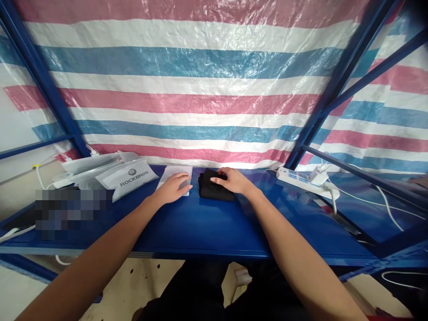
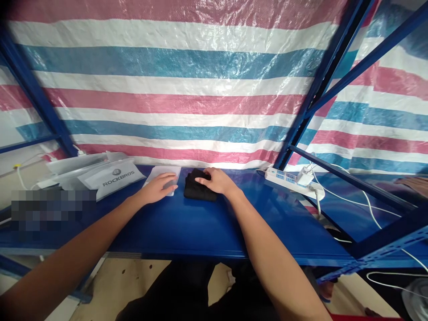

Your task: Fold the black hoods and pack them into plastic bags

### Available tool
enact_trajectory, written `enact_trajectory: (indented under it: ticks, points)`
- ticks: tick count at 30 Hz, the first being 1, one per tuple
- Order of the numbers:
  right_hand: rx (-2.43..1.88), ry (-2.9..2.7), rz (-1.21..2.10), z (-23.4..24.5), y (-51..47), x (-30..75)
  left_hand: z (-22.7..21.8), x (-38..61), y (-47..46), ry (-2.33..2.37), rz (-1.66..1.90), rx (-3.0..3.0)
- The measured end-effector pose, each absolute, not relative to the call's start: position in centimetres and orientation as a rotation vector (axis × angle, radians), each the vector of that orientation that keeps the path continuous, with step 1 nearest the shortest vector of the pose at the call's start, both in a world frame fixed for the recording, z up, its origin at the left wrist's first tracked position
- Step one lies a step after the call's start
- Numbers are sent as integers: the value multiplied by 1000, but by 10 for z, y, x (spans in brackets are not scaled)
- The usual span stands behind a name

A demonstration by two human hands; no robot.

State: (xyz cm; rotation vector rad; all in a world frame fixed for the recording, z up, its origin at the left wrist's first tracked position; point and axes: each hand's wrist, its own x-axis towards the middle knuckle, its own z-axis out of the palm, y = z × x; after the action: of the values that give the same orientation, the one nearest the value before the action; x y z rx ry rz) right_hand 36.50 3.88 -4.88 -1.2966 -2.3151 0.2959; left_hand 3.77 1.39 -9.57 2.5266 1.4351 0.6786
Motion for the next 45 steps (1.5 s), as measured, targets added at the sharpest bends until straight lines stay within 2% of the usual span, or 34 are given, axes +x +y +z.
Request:
enact_trajectory:
  ticks: [4, 11, 20, 26, 31, 35, 39, 42, 45]
  points:
    - [-1401, -2325, 185, -56, 45, 367, -99, 36, 14, 1550, 418, 2431]
    - [-1589, -2129, 471, -69, 59, 372, -88, 34, 5, 1769, 239, 2379]
    - [-1485, -1934, 527, -75, 73, 371, -96, 25, 25, 1963, 462, 2350]
    - [-1096, -1623, 758, -48, 58, 369, -105, 22, 30, 1943, 333, 2361]
    - [-645, -1534, 1206, -10, 25, 376, -107, 22, 31, 1935, 353, 2378]
    - [-391, -1605, 1538, -3, 13, 380, -110, 22, 33, 1948, 386, 2374]
    - [-654, -1951, 1480, -11, 13, 371, -112, 21, 34, 1931, 411, 2394]
    - [-922, -2387, 1344, -18, 14, 365, -113, 20, 35, 1922, 420, 2403]
    - [-1072, -2534, 1197, -24, 20, 367, -114, 19, 35, 1905, 441, 2410]
